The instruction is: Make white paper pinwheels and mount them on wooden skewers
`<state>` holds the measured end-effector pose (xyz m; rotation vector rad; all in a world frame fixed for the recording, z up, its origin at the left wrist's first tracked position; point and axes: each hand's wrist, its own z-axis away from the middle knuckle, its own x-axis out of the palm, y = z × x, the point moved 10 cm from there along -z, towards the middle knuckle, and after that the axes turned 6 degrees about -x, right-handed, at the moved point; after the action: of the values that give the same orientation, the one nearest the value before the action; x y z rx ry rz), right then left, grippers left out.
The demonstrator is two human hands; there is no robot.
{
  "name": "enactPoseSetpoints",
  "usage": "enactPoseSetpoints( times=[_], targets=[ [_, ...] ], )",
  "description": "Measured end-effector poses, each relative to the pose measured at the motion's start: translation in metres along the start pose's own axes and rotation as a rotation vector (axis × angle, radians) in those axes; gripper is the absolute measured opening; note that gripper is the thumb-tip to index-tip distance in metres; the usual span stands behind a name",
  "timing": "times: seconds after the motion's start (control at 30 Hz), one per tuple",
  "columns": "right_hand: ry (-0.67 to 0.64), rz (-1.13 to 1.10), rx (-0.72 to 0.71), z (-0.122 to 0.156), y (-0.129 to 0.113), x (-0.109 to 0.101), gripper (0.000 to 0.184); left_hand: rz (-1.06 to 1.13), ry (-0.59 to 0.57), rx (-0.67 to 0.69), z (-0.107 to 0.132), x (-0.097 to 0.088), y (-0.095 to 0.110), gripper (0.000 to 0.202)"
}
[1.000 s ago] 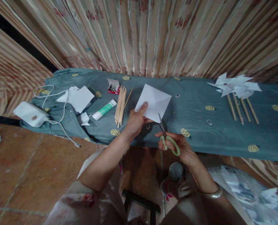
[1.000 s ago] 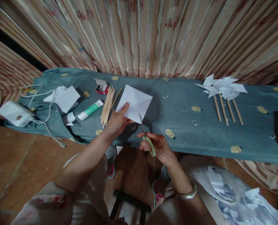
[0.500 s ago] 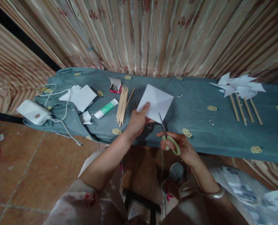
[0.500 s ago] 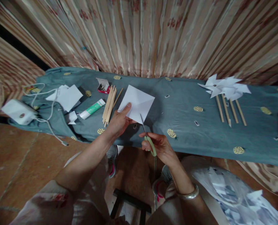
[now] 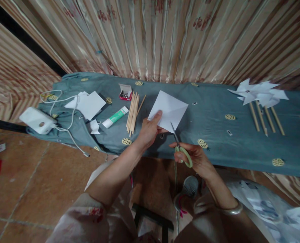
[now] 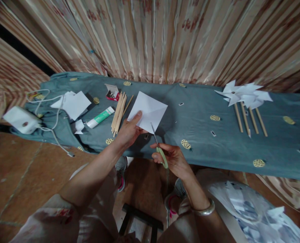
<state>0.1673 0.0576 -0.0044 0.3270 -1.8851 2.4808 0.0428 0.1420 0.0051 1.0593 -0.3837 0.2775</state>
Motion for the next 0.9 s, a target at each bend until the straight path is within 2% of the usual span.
enactPoseSetpoints(
  times=[0.4,0.63,0.9],
  targets=[
    [-0.005,0.020,-0.029,-0.0009,-0.0030,0.0003,0.031,-0.005,-0.021,-0.025,0.0011,0.0017,-0.0065,0.030],
    [0.035,-0.030,0.026,-0.0006,-0.0006,0.0001,0.031,-0.013,0.003,-0.029,0.0028,0.0002,-0.0047,0.029],
    [0.043,-0.031,0.031,-0.0009,0.0009,-0.0002,0.031,-0.038,-0.029,-0.034,0.0026,0.0025,-0.0080,0.037]
  ],
)
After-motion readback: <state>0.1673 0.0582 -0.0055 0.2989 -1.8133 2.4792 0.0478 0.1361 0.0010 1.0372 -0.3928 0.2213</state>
